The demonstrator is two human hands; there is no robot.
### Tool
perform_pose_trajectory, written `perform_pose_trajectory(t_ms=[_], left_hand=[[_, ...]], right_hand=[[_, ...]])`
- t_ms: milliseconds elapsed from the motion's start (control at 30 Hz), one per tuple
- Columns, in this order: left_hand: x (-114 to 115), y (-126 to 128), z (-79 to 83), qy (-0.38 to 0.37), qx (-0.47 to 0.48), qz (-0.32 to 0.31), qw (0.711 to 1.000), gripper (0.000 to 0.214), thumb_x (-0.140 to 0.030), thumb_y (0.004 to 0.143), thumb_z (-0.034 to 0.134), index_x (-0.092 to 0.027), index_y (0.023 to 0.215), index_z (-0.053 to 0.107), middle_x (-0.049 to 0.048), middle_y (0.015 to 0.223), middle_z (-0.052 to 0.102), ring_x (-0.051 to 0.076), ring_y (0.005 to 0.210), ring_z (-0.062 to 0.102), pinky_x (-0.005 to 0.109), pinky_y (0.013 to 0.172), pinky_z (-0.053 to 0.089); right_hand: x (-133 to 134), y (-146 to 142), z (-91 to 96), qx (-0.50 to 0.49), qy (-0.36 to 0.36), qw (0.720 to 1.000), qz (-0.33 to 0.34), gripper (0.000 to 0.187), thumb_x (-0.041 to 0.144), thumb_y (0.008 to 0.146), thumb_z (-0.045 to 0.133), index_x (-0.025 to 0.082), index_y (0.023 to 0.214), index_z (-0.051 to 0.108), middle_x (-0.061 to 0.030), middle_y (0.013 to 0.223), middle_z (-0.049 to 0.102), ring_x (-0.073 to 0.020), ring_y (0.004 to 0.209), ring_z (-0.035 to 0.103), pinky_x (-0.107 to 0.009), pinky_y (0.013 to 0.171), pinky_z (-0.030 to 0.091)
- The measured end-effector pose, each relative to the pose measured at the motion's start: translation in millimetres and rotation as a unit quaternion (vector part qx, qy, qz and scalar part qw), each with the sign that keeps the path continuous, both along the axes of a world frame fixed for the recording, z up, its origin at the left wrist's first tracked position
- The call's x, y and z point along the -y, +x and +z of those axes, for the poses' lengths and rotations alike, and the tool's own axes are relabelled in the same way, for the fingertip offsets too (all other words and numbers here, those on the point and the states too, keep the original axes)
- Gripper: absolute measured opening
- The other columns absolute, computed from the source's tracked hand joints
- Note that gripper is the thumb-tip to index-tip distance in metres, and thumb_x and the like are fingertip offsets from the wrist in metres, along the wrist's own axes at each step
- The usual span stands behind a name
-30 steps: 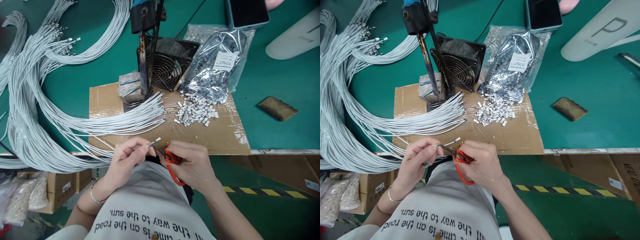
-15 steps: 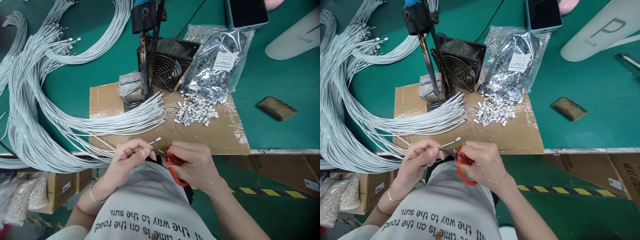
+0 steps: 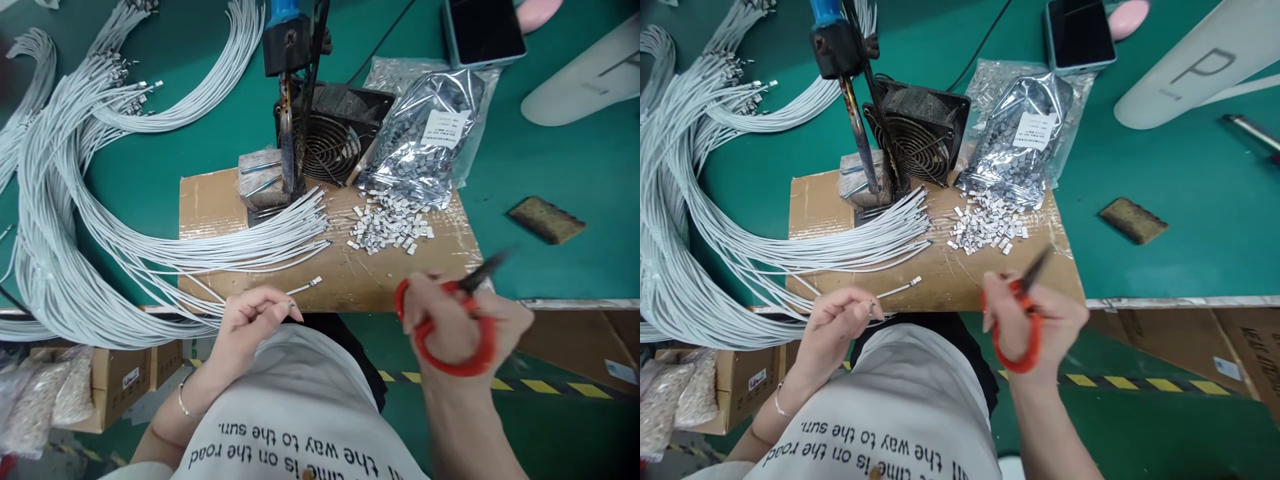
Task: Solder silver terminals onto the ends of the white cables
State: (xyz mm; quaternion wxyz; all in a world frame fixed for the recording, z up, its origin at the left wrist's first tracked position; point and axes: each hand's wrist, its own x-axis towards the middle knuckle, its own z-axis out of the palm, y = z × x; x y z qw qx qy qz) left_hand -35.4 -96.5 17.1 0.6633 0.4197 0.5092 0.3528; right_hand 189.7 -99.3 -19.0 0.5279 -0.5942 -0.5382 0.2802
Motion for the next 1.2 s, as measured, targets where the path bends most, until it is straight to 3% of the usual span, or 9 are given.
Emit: perform_pose_trajectory(t_ms=[100, 267, 467, 633, 1033, 1200], left_hand=[[-3.6, 0.6, 2.0, -0.015, 0.018, 0.011, 1.0, 0.038, -0.057, 0.094, 0.079, -0.02, 0.084, 0.081, -0.0044, 0.051, 0.047, 0.01, 0.049, 0.02, 0.031, 0.047, 0.019], [-10.3, 3.5, 10.1, -0.015, 0.043, 0.005, 0.999, 0.038, -0.054, 0.093, 0.081, -0.018, 0.08, 0.08, -0.0057, 0.05, 0.043, 0.009, 0.048, 0.022, 0.03, 0.048, 0.023], [-10.9, 3.3, 10.5, -0.025, 0.072, 0.008, 0.997, 0.031, -0.044, 0.095, 0.08, -0.016, 0.081, 0.079, -0.0076, 0.05, 0.04, 0.008, 0.048, 0.022, 0.027, 0.048, 0.023], [-10.6, 4.0, 8.8, -0.033, 0.087, 0.008, 0.996, 0.024, -0.036, 0.096, 0.078, -0.017, 0.083, 0.08, -0.005, 0.055, 0.05, 0.008, 0.049, 0.025, 0.026, 0.047, 0.021], [-10.8, 2.6, 6.8, -0.051, 0.11, 0.0, 0.993, 0.018, -0.03, 0.095, 0.078, -0.017, 0.082, 0.082, -0.0038, 0.055, 0.056, 0.007, 0.047, 0.024, 0.026, 0.046, 0.018], [-10.6, 2.2, 8.4, -0.065, 0.106, 0.0, 0.992, 0.017, -0.03, 0.093, 0.079, -0.017, 0.082, 0.083, 0.0007, 0.064, 0.068, 0.007, 0.048, 0.028, 0.026, 0.047, 0.019]], right_hand=[[-0.2, -1.9, 1.9, 0.032, -0.013, 0.995, 0.098, 0.048, 0.014, 0.091, 0.072, 0.023, 0.056, 0.04, 0.0046, 0.052, 0.038, -0.0106, 0.047, 0.031, -0.03, 0.046, 0.022], [-2.2, -17.3, 0.3, 0.078, 0.01, 0.974, 0.212, 0.039, 0.008, 0.082, 0.068, 0.022, 0.058, 0.04, 0.0057, 0.057, 0.037, -0.0101, 0.054, 0.029, -0.027, 0.048, 0.023], [-4.0, -16.6, -3.0, 0.115, 0.048, 0.966, 0.226, 0.036, 0.007, 0.084, 0.062, 0.023, 0.06, 0.039, 0.0059, 0.059, 0.037, -0.0106, 0.055, 0.027, -0.028, 0.049, 0.022], [-4.7, -15.8, -2.3, 0.137, 0.064, 0.961, 0.232, 0.035, 0.007, 0.084, 0.06, 0.023, 0.061, 0.04, 0.0057, 0.058, 0.039, -0.0108, 0.055, 0.029, -0.027, 0.049, 0.024], [-7.6, -9.6, -0.7, 0.195, 0.09, 0.946, 0.243, 0.033, 0.009, 0.085, 0.061, 0.023, 0.063, 0.043, 0.0052, 0.058, 0.042, -0.0116, 0.054, 0.032, -0.028, 0.05, 0.025], [-7.6, -9.9, -1.4, 0.203, 0.098, 0.944, 0.242, 0.032, 0.007, 0.083, 0.059, 0.024, 0.062, 0.041, 0.0053, 0.058, 0.04, -0.0117, 0.053, 0.032, -0.029, 0.05, 0.025]])
